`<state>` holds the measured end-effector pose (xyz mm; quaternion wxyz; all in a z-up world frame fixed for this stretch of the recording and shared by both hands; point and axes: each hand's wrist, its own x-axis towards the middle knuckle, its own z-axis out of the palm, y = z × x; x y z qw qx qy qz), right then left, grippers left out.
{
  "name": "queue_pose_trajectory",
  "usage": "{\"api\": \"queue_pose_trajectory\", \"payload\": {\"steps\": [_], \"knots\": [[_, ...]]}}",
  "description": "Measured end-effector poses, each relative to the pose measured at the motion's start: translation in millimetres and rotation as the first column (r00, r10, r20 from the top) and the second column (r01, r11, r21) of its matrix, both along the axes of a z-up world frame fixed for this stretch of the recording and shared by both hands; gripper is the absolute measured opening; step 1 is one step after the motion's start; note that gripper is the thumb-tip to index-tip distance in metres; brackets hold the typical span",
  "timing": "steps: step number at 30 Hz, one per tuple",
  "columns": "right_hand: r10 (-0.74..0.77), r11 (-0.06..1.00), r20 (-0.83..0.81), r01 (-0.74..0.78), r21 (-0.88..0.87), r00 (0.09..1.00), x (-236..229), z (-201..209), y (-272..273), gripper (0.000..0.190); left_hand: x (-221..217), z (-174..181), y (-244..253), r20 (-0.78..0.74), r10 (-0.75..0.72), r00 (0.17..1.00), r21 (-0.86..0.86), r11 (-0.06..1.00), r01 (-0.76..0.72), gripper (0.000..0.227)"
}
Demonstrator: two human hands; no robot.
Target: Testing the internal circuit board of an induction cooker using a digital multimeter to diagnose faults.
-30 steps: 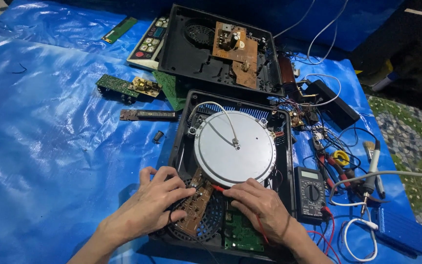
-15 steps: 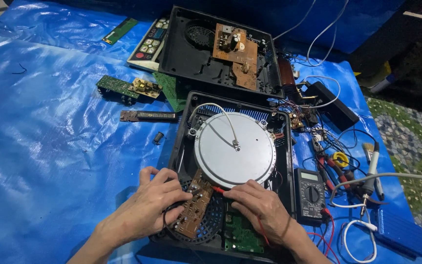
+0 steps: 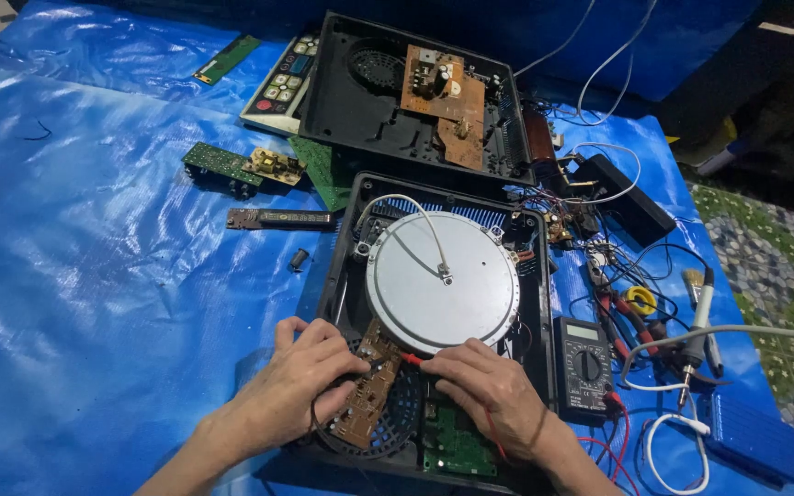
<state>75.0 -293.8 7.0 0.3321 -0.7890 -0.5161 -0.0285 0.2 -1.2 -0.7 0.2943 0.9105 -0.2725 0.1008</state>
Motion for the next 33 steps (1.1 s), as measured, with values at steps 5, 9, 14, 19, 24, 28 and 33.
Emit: {"api": "queue_pose_trajectory", "payload": {"steps": [5, 9, 14, 19, 24, 28, 33], "knots": [[0.010, 1.000, 0.021, -0.011, 0.013, 1.000, -0.2, 2.9, 2.0, 0.026, 0.8, 3.9, -1.2, 0.013, 0.035, 0.999, -0.041, 0.999, -0.034, 0.016], [0.012, 1.000, 0.003, -0.012, 0.000, 1.000, -0.4, 2.6, 0.7, 0.028, 0.5, 0.6, -0.8, -0.001, 0.044, 0.999, -0.040, 0.998, -0.044, 0.016], [0.012, 1.000, 0.005, -0.012, 0.007, 1.000, -1.1, 5.8, 2.4, 0.025, 0.6, 1.7, -1.4, -0.017, 0.038, 0.999, -0.054, 0.998, -0.039, 0.016], [0.016, 1.000, 0.005, -0.016, 0.004, 1.000, -1.0, 6.6, 2.7, 0.024, 1.6, 0.6, -1.1, -0.008, 0.045, 0.999, -0.057, 0.997, -0.046, 0.016], [0.025, 1.000, -0.004, -0.025, 0.019, 1.000, -0.4, 4.6, 1.2, 0.025, 1.8, 3.2, -0.7, 0.025, 0.078, 0.997, -0.082, 0.994, -0.076, 0.015], [0.024, 0.999, 0.000, -0.024, 0.026, 1.000, 0.0, 3.5, 1.3, 0.025, 1.9, 2.8, -0.7, 0.012, 0.072, 0.997, -0.085, 0.994, -0.071, 0.017], [0.024, 1.000, -0.006, -0.024, -0.003, 1.000, -0.7, 6.7, 1.6, 0.026, 0.9, 11.5, -0.6, 0.072, 0.108, 0.992, -0.170, 0.981, -0.095, 0.008]]}}
